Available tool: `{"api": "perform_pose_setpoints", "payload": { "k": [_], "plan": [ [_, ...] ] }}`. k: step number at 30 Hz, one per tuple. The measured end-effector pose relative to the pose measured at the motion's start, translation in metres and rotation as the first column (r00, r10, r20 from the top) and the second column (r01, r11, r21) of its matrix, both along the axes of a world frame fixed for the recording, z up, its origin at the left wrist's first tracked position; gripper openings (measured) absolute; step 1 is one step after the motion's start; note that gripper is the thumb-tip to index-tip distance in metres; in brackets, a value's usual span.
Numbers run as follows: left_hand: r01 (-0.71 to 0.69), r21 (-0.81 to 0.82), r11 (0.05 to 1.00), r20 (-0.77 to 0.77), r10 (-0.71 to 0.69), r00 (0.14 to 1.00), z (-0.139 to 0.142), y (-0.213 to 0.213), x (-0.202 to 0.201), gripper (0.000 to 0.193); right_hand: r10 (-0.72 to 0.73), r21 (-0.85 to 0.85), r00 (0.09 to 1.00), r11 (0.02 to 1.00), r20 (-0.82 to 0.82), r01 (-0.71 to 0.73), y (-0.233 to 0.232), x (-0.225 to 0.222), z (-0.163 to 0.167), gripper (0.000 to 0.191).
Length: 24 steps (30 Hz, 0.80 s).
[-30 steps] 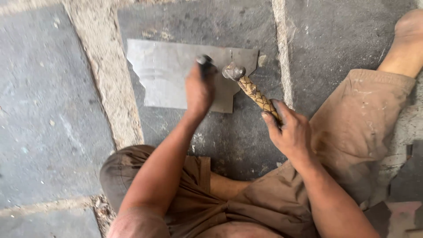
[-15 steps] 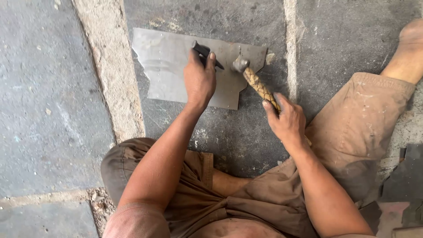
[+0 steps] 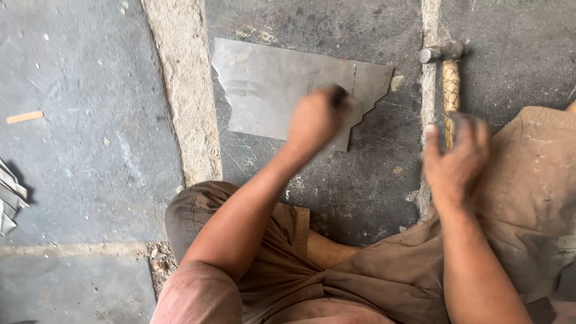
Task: The person sits on the floor and uses a hammer and chisel to shape and cut metal sheets. They repeatedly position the chisel along the edges of the sheets and strike it with the hammer to create cuts and indentations.
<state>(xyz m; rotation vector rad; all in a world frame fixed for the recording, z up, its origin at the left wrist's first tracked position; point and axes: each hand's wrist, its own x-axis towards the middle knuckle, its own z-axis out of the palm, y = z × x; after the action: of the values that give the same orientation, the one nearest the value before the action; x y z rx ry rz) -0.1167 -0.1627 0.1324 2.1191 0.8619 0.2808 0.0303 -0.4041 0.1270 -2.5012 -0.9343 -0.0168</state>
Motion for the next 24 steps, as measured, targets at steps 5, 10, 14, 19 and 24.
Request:
{"api": "perform_pose_setpoints", "payload": {
  "k": [5, 10, 14, 19, 24],
  "plan": [
    [-0.436, 0.051, 0.898, -0.056, 0.439, 0.897, -0.003, 0.071, -0.026, 0.044, 0.348, -0.187, 0.937, 0.923, 0.033, -0.336, 0.023, -0.037, -0.015, 0.060],
    [-0.595, 0.070, 0.800, -0.554, 0.528, 0.644, 0.006, 0.088, -0.040, 0.086, 0.547, -0.481, 0.786, 0.627, -0.290, -0.613, 0.042, -0.067, -0.028, 0.080],
    [-0.498, 0.122, 0.858, -0.591, 0.466, 0.658, 0.006, 0.077, -0.042, 0.103, 0.517, -0.440, 0.796, 0.664, -0.315, -0.605, 0.041, -0.066, -0.020, 0.069],
    [-0.372, 0.212, 0.904, -0.559, 0.424, 0.712, -0.015, 0.079, -0.047, 0.108, 0.518, -0.418, 0.778, 0.656, -0.356, -0.629, 0.038, -0.059, -0.001, 0.069],
    [-0.434, 0.252, 0.865, -0.523, 0.499, 0.690, -0.028, 0.090, -0.053, 0.116, 0.468, -0.397, 0.758, 0.655, -0.454, -0.643, 0.031, -0.057, 0.009, 0.067]
  ]
}}
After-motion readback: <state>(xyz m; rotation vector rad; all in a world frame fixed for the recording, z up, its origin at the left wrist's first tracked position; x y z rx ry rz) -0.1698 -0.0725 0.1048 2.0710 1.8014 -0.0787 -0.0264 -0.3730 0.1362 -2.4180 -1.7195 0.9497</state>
